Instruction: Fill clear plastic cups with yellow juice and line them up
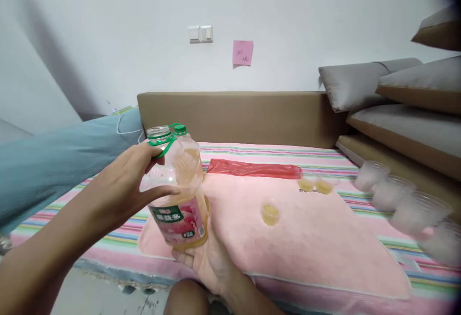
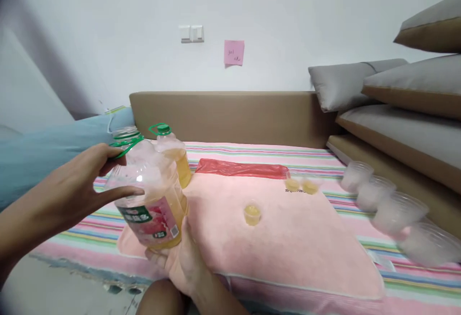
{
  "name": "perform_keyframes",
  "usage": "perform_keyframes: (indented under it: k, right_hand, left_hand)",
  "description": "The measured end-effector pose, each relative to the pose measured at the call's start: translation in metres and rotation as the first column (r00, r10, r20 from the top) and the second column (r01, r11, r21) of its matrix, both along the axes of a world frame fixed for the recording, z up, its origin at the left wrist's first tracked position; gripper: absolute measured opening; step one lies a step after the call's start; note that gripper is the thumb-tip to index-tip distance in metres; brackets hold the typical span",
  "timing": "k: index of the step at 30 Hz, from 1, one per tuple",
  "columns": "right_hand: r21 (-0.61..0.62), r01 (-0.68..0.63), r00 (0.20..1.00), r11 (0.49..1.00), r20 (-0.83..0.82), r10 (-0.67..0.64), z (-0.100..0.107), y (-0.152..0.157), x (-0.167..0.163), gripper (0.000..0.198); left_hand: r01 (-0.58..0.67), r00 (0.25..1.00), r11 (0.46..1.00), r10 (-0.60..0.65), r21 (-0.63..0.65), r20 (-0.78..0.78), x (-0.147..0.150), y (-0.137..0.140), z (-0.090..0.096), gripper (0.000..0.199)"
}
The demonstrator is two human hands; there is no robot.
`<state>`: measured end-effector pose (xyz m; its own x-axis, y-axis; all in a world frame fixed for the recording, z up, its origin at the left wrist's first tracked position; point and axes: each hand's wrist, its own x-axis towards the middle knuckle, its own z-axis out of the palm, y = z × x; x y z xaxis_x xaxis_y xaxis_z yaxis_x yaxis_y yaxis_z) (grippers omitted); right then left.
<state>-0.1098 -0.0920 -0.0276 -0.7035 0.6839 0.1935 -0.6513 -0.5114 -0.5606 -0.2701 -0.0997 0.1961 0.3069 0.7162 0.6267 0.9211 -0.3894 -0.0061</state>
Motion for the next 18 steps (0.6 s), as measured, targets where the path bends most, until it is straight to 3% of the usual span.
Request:
perform_keyframes:
  k: [4, 7, 12, 15, 18]
  right_hand:
    - [0.123, 0.066, 0.988, 0.990, 0.130, -0.082, 0.003, 0.015, -0.027, 0.084]
    - [0.217, 0.113, 0.958, 0.969, 0.235, -0.165, 0.002, 0.029, -0.041, 0.080]
    - [0.330, 0.181, 0.909, 0.926, 0.303, -0.285, -0.007, 0.057, -0.052, 0.056]
    - [0.407, 0.171, 0.842, 0.897, 0.413, -0.347, -0.014, 0.072, -0.056, 0.050]
    - [0.522, 0.168, 0.705, 0.837, 0.530, -0.472, -0.022, 0.082, -0.061, 0.052]
  left_hand:
    - [-0.033, 0.997, 0.999, 0.033, 0.000, -0.063, -0.022, 0.011, 0.000, 0.055]
    - [-0.028, 0.999, 0.999, 0.026, -0.033, -0.047, -0.034, 0.023, -0.003, 0.059]
    - [0.023, 1.000, 0.998, -0.022, -0.063, 0.018, -0.054, 0.044, -0.013, 0.059]
    - [0.040, 0.999, 0.997, -0.039, -0.065, 0.010, -0.064, 0.055, -0.023, 0.052]
    - [0.061, 0.998, 0.996, -0.061, -0.064, 0.002, -0.072, 0.062, -0.033, 0.049]
